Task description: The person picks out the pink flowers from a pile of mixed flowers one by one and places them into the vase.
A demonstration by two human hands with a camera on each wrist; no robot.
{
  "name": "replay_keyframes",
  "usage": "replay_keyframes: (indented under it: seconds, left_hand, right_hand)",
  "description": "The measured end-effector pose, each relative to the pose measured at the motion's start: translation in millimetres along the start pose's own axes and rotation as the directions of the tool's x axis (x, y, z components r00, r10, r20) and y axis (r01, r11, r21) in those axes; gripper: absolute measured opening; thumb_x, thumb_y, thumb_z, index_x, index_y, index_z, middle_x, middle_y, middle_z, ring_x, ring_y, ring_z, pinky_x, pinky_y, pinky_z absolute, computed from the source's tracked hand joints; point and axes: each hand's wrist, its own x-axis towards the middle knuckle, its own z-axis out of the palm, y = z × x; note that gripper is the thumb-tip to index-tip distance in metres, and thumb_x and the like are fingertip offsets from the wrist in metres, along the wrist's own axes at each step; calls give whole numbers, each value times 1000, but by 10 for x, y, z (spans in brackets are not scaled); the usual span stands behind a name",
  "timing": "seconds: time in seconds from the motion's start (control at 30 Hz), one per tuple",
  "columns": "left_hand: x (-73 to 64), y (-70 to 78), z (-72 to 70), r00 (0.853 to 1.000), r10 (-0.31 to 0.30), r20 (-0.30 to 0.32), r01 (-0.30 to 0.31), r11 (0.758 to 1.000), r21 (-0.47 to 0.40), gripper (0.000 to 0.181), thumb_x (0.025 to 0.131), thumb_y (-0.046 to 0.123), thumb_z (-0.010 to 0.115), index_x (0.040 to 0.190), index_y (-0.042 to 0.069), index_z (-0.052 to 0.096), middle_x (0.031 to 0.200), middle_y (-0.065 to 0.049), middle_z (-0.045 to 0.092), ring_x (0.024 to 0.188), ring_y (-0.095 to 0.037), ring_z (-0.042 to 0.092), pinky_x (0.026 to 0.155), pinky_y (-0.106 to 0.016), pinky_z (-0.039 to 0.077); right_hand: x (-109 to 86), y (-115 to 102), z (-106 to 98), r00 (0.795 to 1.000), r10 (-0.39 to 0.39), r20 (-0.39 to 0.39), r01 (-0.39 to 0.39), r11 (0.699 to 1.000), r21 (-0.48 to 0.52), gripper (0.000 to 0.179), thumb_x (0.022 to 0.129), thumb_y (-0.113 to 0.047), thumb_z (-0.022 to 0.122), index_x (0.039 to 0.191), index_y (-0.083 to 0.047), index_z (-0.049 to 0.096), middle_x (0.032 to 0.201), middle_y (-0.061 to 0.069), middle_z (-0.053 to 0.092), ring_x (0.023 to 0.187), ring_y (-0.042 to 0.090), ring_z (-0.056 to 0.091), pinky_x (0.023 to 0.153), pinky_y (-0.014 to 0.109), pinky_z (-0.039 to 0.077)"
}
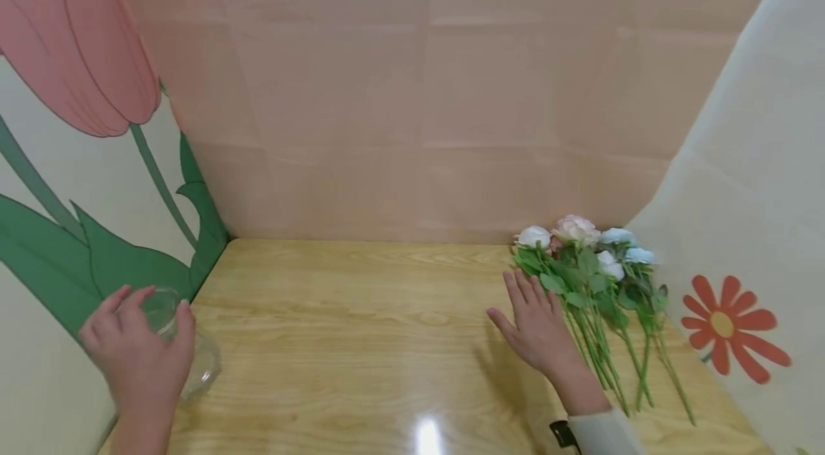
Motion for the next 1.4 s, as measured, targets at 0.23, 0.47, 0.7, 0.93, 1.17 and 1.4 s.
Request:
replay_keyframes:
  seconds: [0.23,0.47,0.7,0.93,1.17,1.4]
  left_hand:
    - [5,-79,-83,964,-229,135,228,973,29,61,85,21,73,132,-9,49,152,-30,31,140,-48,22,114,-64,15]
    - [-47,-190,-59,887,-419,192,424,905,17,84,84,19,79,151,0,31,165,-16,9,151,-36,6,122,-60,11]
    - [-75,-274,-51,781,-587,214,609,792,-49,107,83,25,81,161,13,8,165,-9,6,152,-29,10,125,-42,13]
    - [-99,-266,-80,651,-708,272,752,649,-111,117,83,27,83,159,36,-5,167,-9,14,150,-25,22,123,-38,22]
    - [-160,-321,-76,587,-751,303,798,600,-57,115,84,35,82,156,39,-9,165,-14,25,148,-32,29,122,-37,24]
    - [-215,-402,-64,531,-785,319,819,573,45,110,83,47,80,156,25,0,158,-13,37,141,-45,36,120,-50,27]
  right_hand:
    - [1,-17,1,1000,3,10,-4,1000,18,83,103,-58,45,162,-7,16,166,24,14,151,50,9,116,73,6]
    - [3,72,-18,1000,11,-21,-11,1000,3,82,103,-54,48,161,-5,18,165,26,18,149,52,12,115,74,11]
    - [-37,328,-61,998,63,-21,-63,998,-7,79,104,-53,46,158,1,23,161,31,21,146,56,16,112,76,14]
    - [-112,685,-6,993,120,-20,-120,993,-1,77,105,-49,48,156,4,25,157,36,23,140,62,18,108,79,16]
    - [-172,889,-30,989,147,-25,-148,989,-23,76,105,-48,48,150,11,32,150,42,30,132,62,31,102,77,29]
    - [-213,1016,-69,982,187,10,-187,982,-36,80,104,-49,49,149,15,30,146,43,34,127,63,37,101,74,36]
